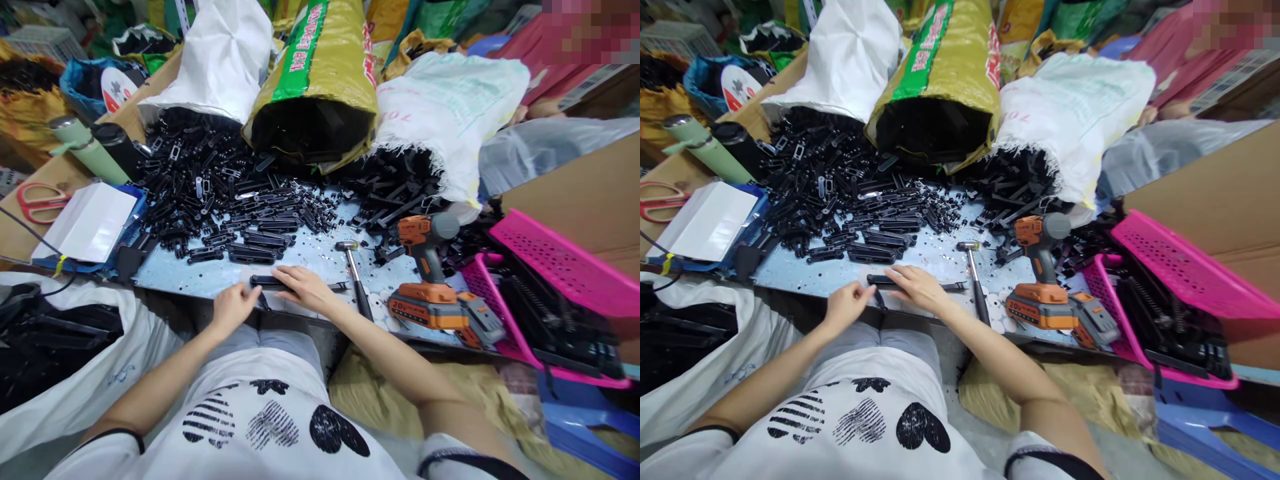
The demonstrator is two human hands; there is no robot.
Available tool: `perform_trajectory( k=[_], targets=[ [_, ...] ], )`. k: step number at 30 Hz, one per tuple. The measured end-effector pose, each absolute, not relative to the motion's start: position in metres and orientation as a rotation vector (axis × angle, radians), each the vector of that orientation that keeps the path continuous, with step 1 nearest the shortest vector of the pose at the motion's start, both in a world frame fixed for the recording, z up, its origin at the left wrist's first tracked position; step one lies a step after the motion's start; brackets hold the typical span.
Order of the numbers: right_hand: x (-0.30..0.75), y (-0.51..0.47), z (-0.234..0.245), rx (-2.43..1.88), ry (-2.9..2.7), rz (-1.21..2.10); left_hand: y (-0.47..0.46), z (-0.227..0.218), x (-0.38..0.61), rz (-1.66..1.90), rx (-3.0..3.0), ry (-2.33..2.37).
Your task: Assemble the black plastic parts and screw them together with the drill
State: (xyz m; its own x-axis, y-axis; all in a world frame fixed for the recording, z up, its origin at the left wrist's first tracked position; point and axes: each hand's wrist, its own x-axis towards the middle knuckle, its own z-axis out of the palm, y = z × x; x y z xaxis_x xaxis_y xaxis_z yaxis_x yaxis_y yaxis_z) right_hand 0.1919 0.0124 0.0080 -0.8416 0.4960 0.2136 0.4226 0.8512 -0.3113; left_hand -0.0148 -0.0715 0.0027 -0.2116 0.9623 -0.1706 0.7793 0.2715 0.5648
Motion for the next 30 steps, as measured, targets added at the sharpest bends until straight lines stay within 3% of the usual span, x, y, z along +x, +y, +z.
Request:
perform_trajectory(
  k=[2,5,13,24,30],
  targets=[
    [0.169,0.009,0.000,-0.599,-2.720,0.439,-0.078,0.004,0.001,0.206,1.670,2.121],
    [0.144,0.008,-0.013,-0.593,-2.654,0.533,-0.077,-0.001,0.022,0.082,1.723,2.130],
    [0.140,0.003,-0.022,-0.711,-2.564,0.591,-0.072,-0.013,0.019,0.152,1.767,2.169],
    [0.127,-0.010,-0.020,-0.988,-2.670,0.397,-0.082,-0.016,0.009,0.192,1.826,2.246],
    [0.204,-0.022,-0.015,-0.989,-2.518,0.172,-0.074,-0.023,-0.024,0.442,2.507,1.769]
  ],
)
